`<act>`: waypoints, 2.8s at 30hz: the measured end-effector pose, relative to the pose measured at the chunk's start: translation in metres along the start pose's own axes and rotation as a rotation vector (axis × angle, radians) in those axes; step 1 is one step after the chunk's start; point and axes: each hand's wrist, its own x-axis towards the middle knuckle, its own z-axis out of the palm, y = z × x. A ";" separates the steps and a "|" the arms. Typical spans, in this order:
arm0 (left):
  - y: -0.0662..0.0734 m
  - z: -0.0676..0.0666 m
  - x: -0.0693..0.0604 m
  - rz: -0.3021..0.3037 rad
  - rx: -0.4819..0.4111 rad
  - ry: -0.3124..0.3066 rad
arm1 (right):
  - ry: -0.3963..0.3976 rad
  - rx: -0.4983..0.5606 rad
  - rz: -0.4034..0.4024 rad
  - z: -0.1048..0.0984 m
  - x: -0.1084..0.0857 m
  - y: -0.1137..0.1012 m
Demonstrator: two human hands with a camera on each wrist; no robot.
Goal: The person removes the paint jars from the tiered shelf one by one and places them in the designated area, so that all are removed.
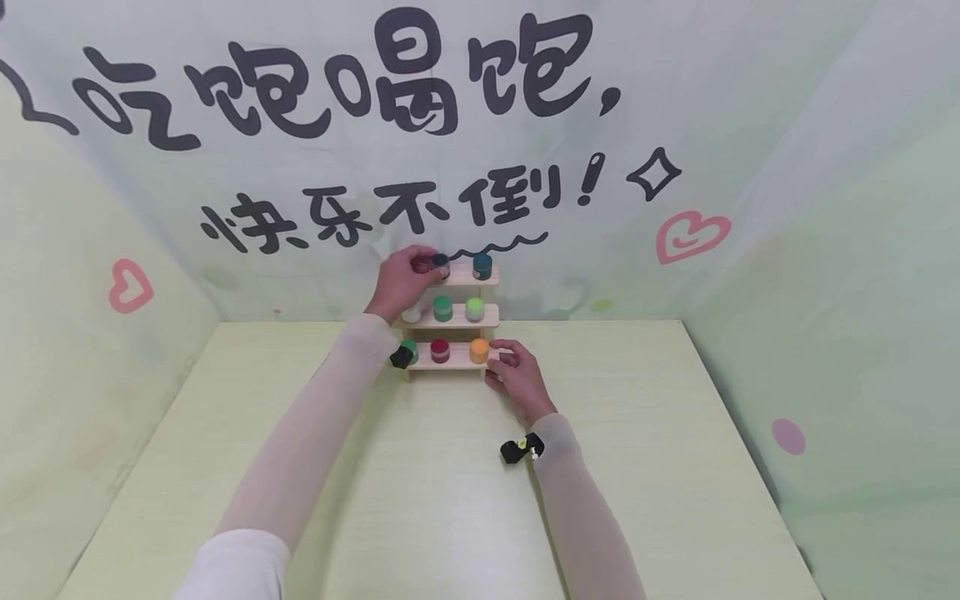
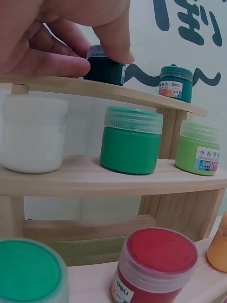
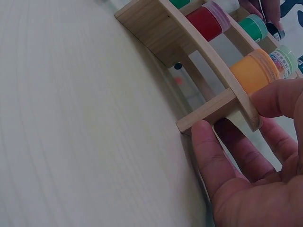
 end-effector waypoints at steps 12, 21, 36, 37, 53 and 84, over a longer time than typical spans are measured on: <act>-0.013 -0.011 -0.009 -0.018 -0.149 -0.043 | -0.013 0.003 -0.012 -0.002 0.001 0.002; -0.023 -0.025 -0.027 -0.008 -0.204 -0.081 | -0.013 0.007 0.003 -0.003 0.002 0.002; -0.052 -0.052 -0.061 -0.005 -0.284 -0.094 | -0.012 0.008 0.010 -0.003 0.001 0.002; -0.054 -0.053 -0.063 -0.009 -0.286 -0.094 | -0.012 0.007 0.008 -0.003 0.001 0.002; -0.091 -0.065 -0.087 -0.052 -0.273 -0.072 | -0.018 0.033 -0.003 -0.002 0.001 0.001; -0.164 -0.086 -0.114 -0.096 -0.196 -0.035 | -0.016 0.027 0.012 -0.002 0.001 0.000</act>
